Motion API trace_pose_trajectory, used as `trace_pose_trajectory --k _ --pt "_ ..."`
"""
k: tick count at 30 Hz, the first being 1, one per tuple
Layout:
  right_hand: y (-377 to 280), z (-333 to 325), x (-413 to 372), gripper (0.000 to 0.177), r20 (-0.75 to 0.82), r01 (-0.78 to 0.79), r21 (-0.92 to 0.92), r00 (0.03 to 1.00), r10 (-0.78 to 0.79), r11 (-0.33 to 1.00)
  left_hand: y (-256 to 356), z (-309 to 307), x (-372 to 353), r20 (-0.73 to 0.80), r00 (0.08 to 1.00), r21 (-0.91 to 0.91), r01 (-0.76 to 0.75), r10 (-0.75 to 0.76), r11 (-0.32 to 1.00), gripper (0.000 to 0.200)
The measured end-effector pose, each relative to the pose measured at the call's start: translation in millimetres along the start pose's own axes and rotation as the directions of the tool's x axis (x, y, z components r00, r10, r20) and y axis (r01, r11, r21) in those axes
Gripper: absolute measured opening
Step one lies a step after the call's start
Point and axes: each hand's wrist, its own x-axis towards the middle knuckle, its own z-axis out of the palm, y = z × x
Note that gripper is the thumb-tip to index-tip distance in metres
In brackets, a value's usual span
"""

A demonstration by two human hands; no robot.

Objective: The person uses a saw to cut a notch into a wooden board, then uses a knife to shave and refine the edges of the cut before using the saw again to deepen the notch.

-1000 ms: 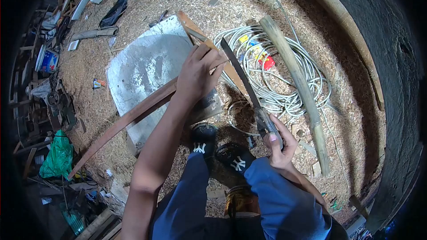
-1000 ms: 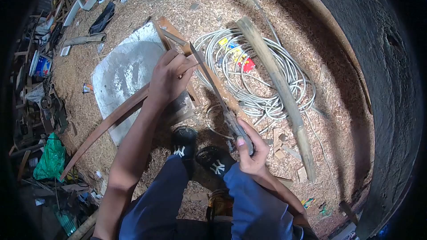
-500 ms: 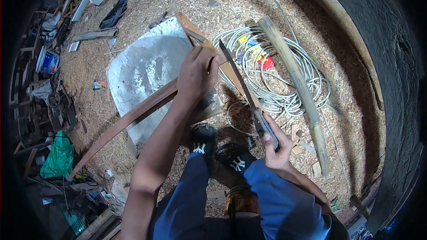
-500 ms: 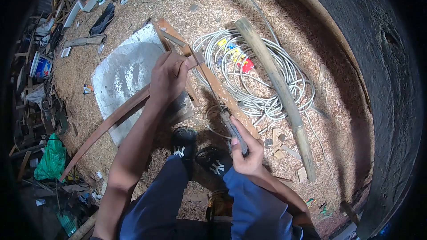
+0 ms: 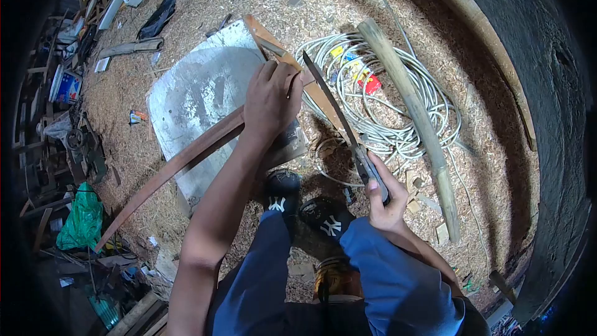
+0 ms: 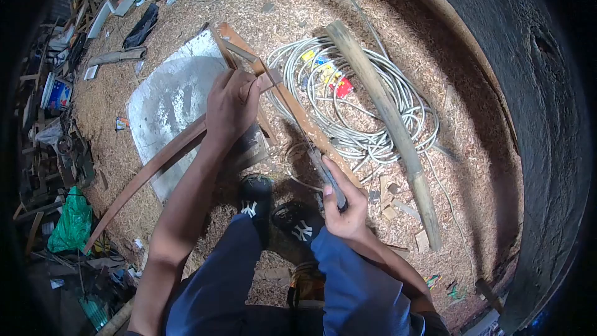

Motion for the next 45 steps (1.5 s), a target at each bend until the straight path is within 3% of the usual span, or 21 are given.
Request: trace_pose_trajectory --k 5,8,11,13,14,18,20,25,27,29,31,33,34,35,40,43,45 --pt "-1.3 -3.4 1.7 0.047 -0.017 0.027 -0.039 0.999 -0.027 0.999 -6.2 -11.7 -4.9 0.029 0.999 -0.063 0.019 -0.017 0.998 0.015" --pt "-2.6 -6.3 1.9 0.047 0.016 0.021 -0.07 1.0 -0.02 0.997 -6.3 -29.5 -12.6 0.064 0.998 0.034 -0.012 0.009 0.999 0.021" --pt "-2.4 -6.1 0.1 0.046 -0.006 0.088 -0.088 0.996 -0.089 0.992 -9.2 -49.9 -31.8 0.099 0.992 0.048 0.073 -0.078 0.996 0.026" --pt "-4.3 -8.2 -3.2 0.046 0.02 0.036 -0.074 0.999 -0.035 0.997 -13.4 -62.8 -46.8 0.109 0.971 0.133 0.2 -0.215 0.971 0.032" --pt "-3.6 -9.9 -5.9 0.046 0.041 -0.021 -0.084 0.999 0.024 0.996 -13.4 -69.0 -52.9 0.101 0.975 0.184 0.178 -0.199 0.967 0.034" --pt "4.1 -6.7 -10.8 0.044 0.013 0.029 -0.046 0.999 -0.029 0.999 -10.0 -80.9 -65.7 0.076 0.983 0.266 0.142 -0.168 0.953 0.035" --pt "10.7 -6.6 -14.2 0.043 0.023 -0.062 0.017 0.998 0.061 0.998 -7.2 -82.9 -64.4 0.122 0.973 0.25 0.159 -0.194 0.955 0.037" --pt "12.1 -11.2 -23.0 0.044 -0.019 -0.076 0.066 0.997 0.077 0.995 -9.8 -90.6 -62.7 0.151 0.982 0.218 0.078 -0.112 0.973 0.041" --pt "8.1 -15.9 -25.1 0.044 -0.042 0.05 0.049 0.998 -0.048 0.998 -11.0 -93.2 -55.3 0.136 0.989 0.194 0.028 -0.056 0.981 0.044" --pt "-7.1 -25.5 -23.7 0.045 -0.056 0.078 0.012 0.995 -0.077 0.997 -10.0 -96.1 -45.1 0.108 0.994 0.08 0.01 -0.019 0.997 0.048" --pt "-21.5 -36.6 -20.5 0.046 -0.056 0.227 -0.063 0.972 -0.23 0.972 -1.5 -97.0 -32.8 0.089 0.995 0.057 -0.039 0.034 0.998 0.052" --pt "-37.0 -53.4 -22.4 0.048 -0.061 0.204 -0.096 0.976 -0.211 0.974 17.0 -103.3 -19.3 0.124 0.981 0.055 -0.16 0.152 0.986 0.052" --pt "-41.8 -60.0 -23.7 0.048 -0.083 0.221 -0.089 0.97 -0.228 0.971 35.4 -107.7 -9.4 0.099 0.955 0.079 -0.289 0.281 0.954 0.052" --pt "-47.3 -68.3 -25.8 0.049 -0.106 0.238 -0.086 0.963 -0.246 0.968 30.9 -101.4 -9.9 0.111 0.984 0.036 -0.143 0.139 0.989 0.05" --pt "-75.2 -100.1 -46.6 0.048 -0.157 0.113 -0.105 0.979 -0.129 0.988 64.5 -98.2 17.3 0.244 0.96 -0.027 -0.137 0.139 0.99 0.049" --pt "-58.2 -105.1 -52.6 0.047 -0.282 0.252 -0.113 0.919 -0.274 0.961 88.2 -81.8 24.3 0.212 0.955 -0.09 -0.192 0.207 0.977 0.047" --pt "-49.9 -109.4 -63.8 0.046 -0.321 0.241 -0.135 0.907 -0.273 0.961 103.6 -69.6 24.0 0.24 0.946 -0.112 -0.194 0.216 0.975 0.045"
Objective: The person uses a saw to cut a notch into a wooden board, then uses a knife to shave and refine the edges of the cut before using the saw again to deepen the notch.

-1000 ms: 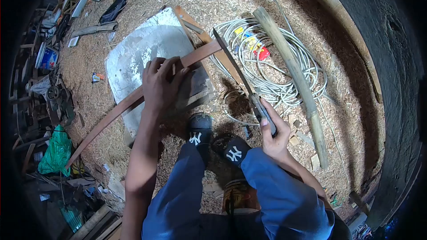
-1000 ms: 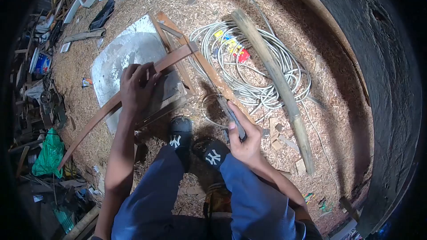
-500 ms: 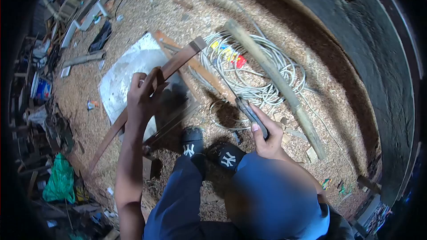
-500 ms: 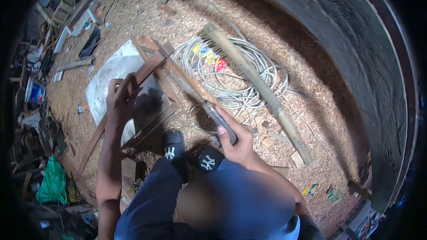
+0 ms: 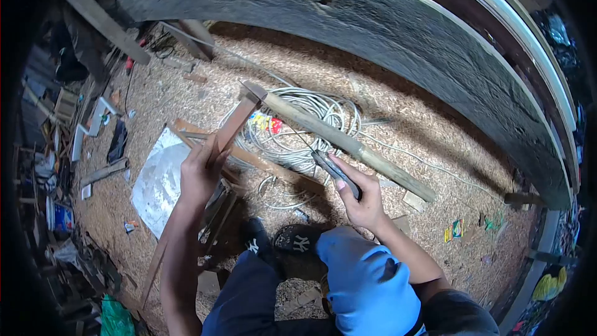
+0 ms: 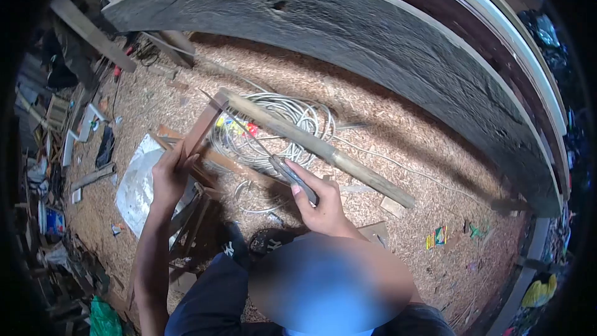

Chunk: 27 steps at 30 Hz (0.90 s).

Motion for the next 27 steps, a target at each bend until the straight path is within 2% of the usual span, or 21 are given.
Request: trace_pose_trajectory --k 2,3,6,7,8,10,11,14,16,18,22,24,27 --pt "2.5 -5.5 -17.5 0.045 -0.021 -0.122 0.025 0.992 0.123 0.992 6.0 17.9 1.4 0.026 0.998 -0.093 -0.046 0.048 0.995 0.044" --pt "13.2 -4.4 -28.2 0.045 -0.071 -0.062 -0.009 0.996 0.061 0.998 8.5 25.5 1.2 0.088 0.996 -0.091 -0.001 0.009 0.996 0.045" --pt "25.5 -8.0 -60.4 0.045 -0.141 -0.128 -0.052 0.983 0.119 0.99 3.6 63.1 -12.4 0.123 0.992 -0.14 -0.019 0.037 0.99 0.047" --pt "35.5 -8.3 -71.8 0.045 -0.154 -0.146 -0.049 0.979 0.137 0.988 11.0 77.5 -13.4 0.074 0.996 -0.362 -0.021 0.051 0.932 0.046" --pt "40.0 -11.9 -83.5 0.044 -0.15 -0.21 -0.044 0.968 0.201 0.977 14.3 80.5 -17.9 0.08 0.995 -0.351 -0.02 0.052 0.936 0.046" --pt "50.7 -14.4 -100.3 0.044 -0.152 -0.267 0.035 0.951 0.27 0.963 21.7 81.4 -28.4 0.163 0.983 -0.076 -0.069 0.081 0.995 0.043" --pt "54.4 -15.9 -107.3 0.044 -0.147 -0.268 0.011 0.952 0.267 0.963 17.0 90.6 -33.9 0.16 0.983 -0.042 -0.089 0.095 0.995 0.043" --pt "66.2 -15.9 -122.7 0.044 -0.175 -0.239 -0.101 0.96 0.219 0.966 19.5 100.7 -40.0 0.229 0.97 -0.028 -0.078 0.082 0.997 0.043" --pt "63.6 -16.2 -125.5 0.044 -0.181 -0.269 -0.075 0.951 0.252 0.96 19.3 108.8 -42.0 0.229 0.969 -0.021 -0.085 0.088 0.996 0.041" --pt "62.7 -15.5 -127.4 0.044 -0.139 -0.402 -0.033 0.908 0.394 0.915 14.8 112.8 -43.3 0.232 0.968 -0.002 -0.095 0.093 0.995 0.039" --pt "64.5 -4.8 -128.7 0.044 -0.166 -0.417 0.01 0.896 0.412 0.909 14.4 120.3 -40.2 0.272 0.957 0.028 -0.111 0.099 0.993 0.04" --pt "70.4 1.5 -131.4 0.044 -0.222 -0.412 0.09 0.879 0.422 0.907 18.0 120.5 -38.7 0.264 0.961 0.054 -0.105 0.087 0.993 0.041" --pt "74.5 2.1 -134.2 0.043 -0.213 -0.435 0.067 0.873 0.439 0.898 19.5 119.6 -39.6 0.333 0.942 0.1 -0.07 0.033 0.993 0.039"
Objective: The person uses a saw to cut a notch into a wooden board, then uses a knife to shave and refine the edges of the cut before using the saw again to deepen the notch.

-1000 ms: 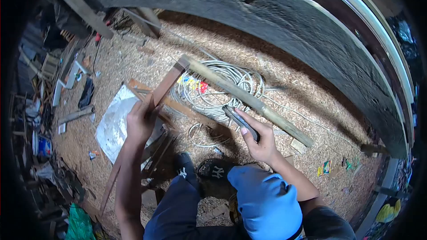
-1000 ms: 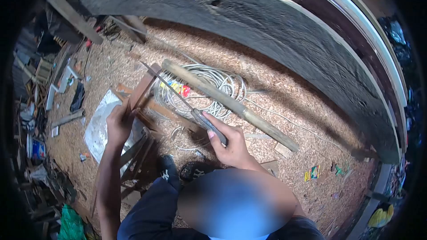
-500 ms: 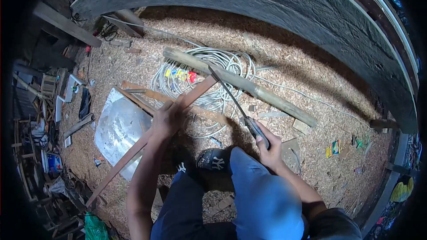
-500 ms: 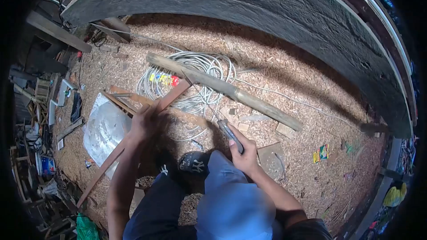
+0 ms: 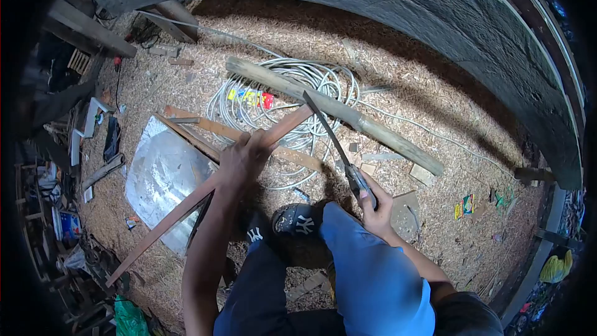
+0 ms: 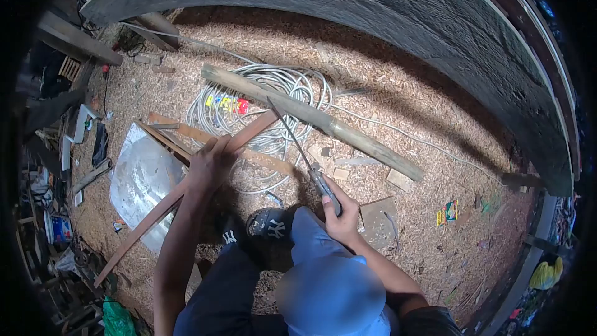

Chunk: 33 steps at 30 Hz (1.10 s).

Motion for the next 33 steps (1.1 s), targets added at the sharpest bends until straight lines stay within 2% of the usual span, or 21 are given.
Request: trace_pose_trajectory --k 2,3,5,8,12,17,19,21,23,25,30,33 --pt "-1.4 0.9 1.7 0.043 0.004 0.006 -0.025 1.0 -0.006 1.0 -2.1 5.1 -0.5 -0.129 0.989 -0.035 -0.083 0.078 0.996 0.032" --pt "-3.1 2.1 3.9 0.043 0.007 0.017 -0.047 1.0 -0.017 0.999 1.6 1.4 1.1 -0.129 0.989 -0.035 -0.077 0.072 0.996 0.032" --pt "-7.3 7.4 13.3 0.043 0.039 -0.003 -0.031 0.999 0.004 1.0 9.1 -15.7 3.8 0.03 0.999 -0.055 0.039 -0.037 0.998 0.035" --pt "-14.1 13.4 26.0 0.042 0.054 -0.015 -0.018 0.998 0.016 1.0 5.0 -28.2 11.1 -0.013 1.0 -0.127 -0.01 0.009 0.992 0.045" --pt "-19.9 26.0 42.1 0.043 0.076 0.029 -0.043 0.997 -0.026 0.999 -20.3 -24.6 10.9 -0.09 0.996 -0.11 -0.031 0.022 0.993 0.056" --pt "-19.5 47.0 53.2 0.044 0.194 0.078 -0.033 0.978 -0.07 0.996 -35.4 -51.0 -6.0 -0.016 0.992 -0.112 0.123 -0.126 0.986 0.053" --pt "-19.3 57.1 57.5 0.045 0.246 0.084 -0.016 0.966 -0.077 0.996 -42.4 -54.3 -12.5 -0.09 0.988 -0.119 0.117 -0.128 0.986 0.05" --pt "-18.8 63.7 61.5 0.046 0.248 0.182 0.021 0.952 -0.181 0.983 -45.3 -52.8 -18.6 -0.103 0.979 -0.094 0.167 -0.177 0.981 0.051" --pt "-23.1 67.3 64.4 0.047 0.279 0.174 0.042 0.944 -0.178 0.984 -46.5 -61.7 -18.6 -0.248 0.969 0.13 0.049 -0.015 0.99 0.051" --pt "-39.7 72.5 69.7 0.047 0.347 0.145 -0.003 0.928 -0.135 0.989 -48.8 -61.0 -19.5 -0.283 0.959 0.124 0.054 -0.017 0.991 0.047" --pt "-35.9 85.1 73.6 0.046 0.376 0.171 0.007 0.912 -0.162 0.985 -67.7 -47.0 -36.2 -0.31 0.95 0.078 0.077 -0.049 0.994 0.049" --pt "-39.7 87.1 74.8 0.046 0.392 0.162 -0.005 0.908 -0.147 0.987 -66.7 -45.7 -36.3 -0.373 0.927 0.085 0.078 -0.041 0.993 0.043"
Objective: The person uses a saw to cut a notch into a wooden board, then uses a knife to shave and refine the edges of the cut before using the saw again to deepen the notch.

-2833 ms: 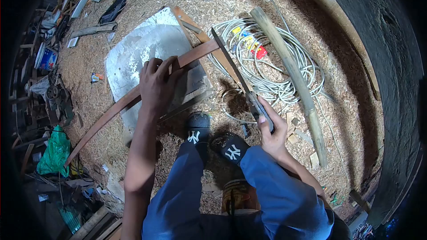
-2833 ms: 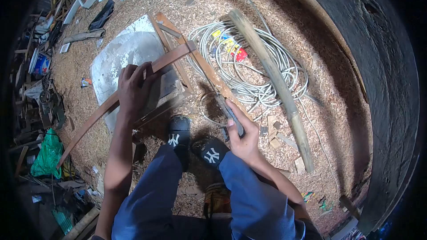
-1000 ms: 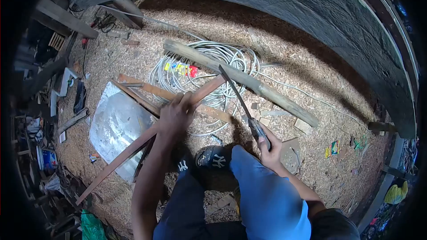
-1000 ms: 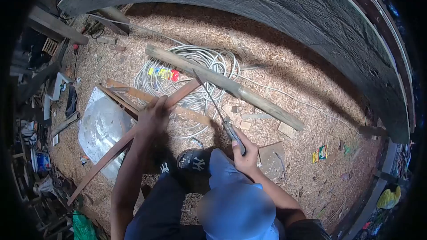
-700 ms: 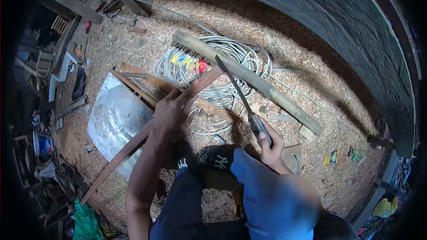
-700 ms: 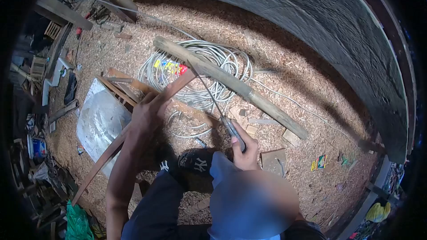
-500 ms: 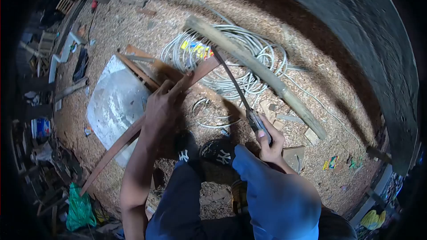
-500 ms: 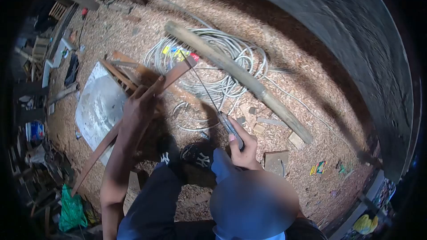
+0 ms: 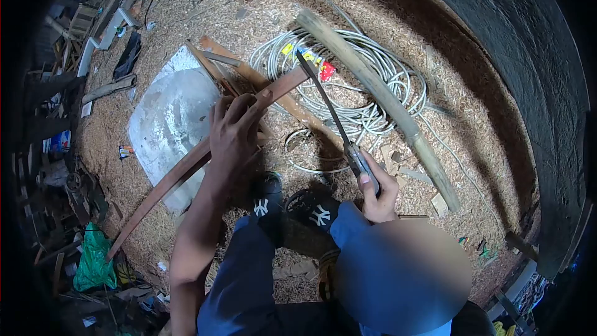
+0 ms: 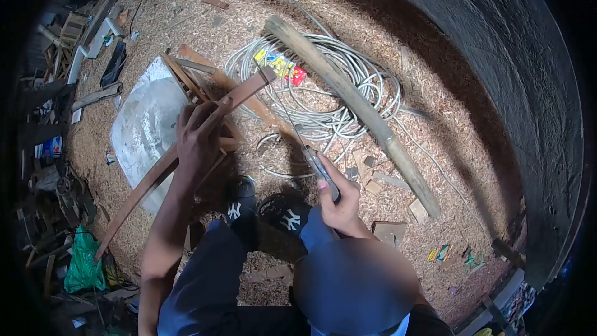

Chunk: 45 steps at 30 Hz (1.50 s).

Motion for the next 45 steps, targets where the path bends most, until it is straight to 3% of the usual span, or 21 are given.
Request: trace_pose_trajectory --k 4,9,14,20,22,24,25,29,31,38,41,45 --pt "-2.6 2.0 1.9 0.046 0.018 -0.048 -0.005 0.999 0.048 0.999 -4.1 4.1 -6.7 -0.022 0.999 0.007 0.044 -0.044 0.999 0.045" --pt "-11.7 11.8 13.8 0.046 0.064 0.023 -0.006 0.998 -0.022 1.0 -13.6 -3.2 -15.7 -0.053 0.995 -0.003 0.091 -0.091 0.996 0.043" --pt "-19.7 24.6 17.9 0.046 0.14 0.04 -0.022 0.989 -0.037 0.999 -18.7 -19.2 -23.5 -0.079 0.979 -0.007 0.188 -0.188 0.982 0.025" --pt "-24.3 43.4 19.3 0.045 0.186 0.05 0.032 0.981 -0.055 0.998 -44.5 -27.9 -51.0 -0.125 0.97 -0.035 0.206 -0.209 0.978 0.018" --pt "-42.5 44.9 20.9 0.044 0.228 0.031 -0.008 0.973 -0.029 0.999 -53.9 -37.0 -63.8 -0.129 0.966 -0.037 0.222 -0.225 0.974 0.018" --pt "-55.2 49.8 20.2 0.045 0.327 -0.132 -0.073 0.933 0.149 0.989 -59.0 -44.0 -70.8 -0.13 0.964 -0.041 0.23 -0.234 0.972 0.018" --pt "-47.0 56.5 19.4 0.046 0.291 0.064 -0.03 0.955 -0.053 0.997 -59.8 -46.1 -72.0 -0.115 0.964 -0.015 0.239 -0.239 0.971 0.017" --pt "-46.1 64.1 20.1 0.046 0.264 0.196 -0.073 0.949 -0.17 0.978 -55.5 -47.2 -61.9 -0.058 0.956 0.007 0.288 -0.287 0.958 0.019" --pt "-48.0 61.2 21.2 0.046 0.286 -0.035 -0.029 0.957 0.042 0.999 -54.3 -38.1 -51.3 -0.06 0.954 -0.013 0.292 -0.292 0.956 0.02" --pt "-51.8 50.1 34.5 0.045 0.279 0.148 -0.108 0.954 -0.113 0.983 -60.8 -24.8 -16.8 -0.071 0.987 -0.225 0.128 -0.147 0.966 0.017" --pt "-62.0 48.8 39.6 0.042 0.296 -0.114 -0.043 0.947 0.121 0.993 -66.4 -22.5 -17.3 -0.07 0.987 -0.267 0.123 -0.146 0.956 0.017" --pt "-33.1 57.6 35.7 0.043 0.249 -0.082 0.034 0.966 0.071 0.996 -63.5 -16.0 -11.3 -0.056 0.977 -0.267 0.182 -0.204 0.946 0.019"
